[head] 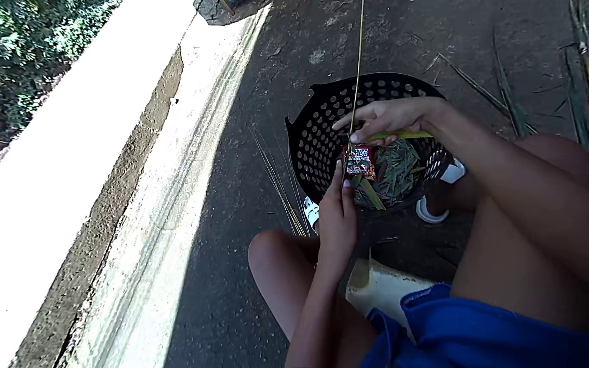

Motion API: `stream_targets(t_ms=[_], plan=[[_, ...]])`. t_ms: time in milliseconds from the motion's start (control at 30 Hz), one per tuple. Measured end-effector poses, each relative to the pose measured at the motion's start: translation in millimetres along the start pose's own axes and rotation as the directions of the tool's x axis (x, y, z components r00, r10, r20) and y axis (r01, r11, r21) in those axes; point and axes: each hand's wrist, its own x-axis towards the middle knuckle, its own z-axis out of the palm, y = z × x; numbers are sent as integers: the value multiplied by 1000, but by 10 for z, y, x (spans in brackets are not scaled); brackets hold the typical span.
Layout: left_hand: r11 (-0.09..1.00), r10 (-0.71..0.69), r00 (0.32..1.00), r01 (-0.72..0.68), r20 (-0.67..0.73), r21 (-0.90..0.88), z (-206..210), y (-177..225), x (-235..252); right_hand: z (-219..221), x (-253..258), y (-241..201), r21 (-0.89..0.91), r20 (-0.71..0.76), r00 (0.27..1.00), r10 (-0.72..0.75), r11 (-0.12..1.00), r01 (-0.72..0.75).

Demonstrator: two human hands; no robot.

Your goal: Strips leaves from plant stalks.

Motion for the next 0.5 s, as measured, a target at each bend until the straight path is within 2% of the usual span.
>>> stream_targets(t_ms=[67,167,333,500], plan=[[977,33,999,-28,-18,209,65,68,-58,100,71,41,-22,94,995,32,999,-30],[918,48,998,-26,-45,395,170,91,-83,60,55,-3,-114,4,1000,29,993,-29],[873,134,986,-69,-102,483,227,57,-113,-150,-55,-59,-68,-168,983,-75,996,64],[858,137,987,-77,-83,508,240,43,-124,-198,-30,-36,-16,-286,957,-41,999,38]])
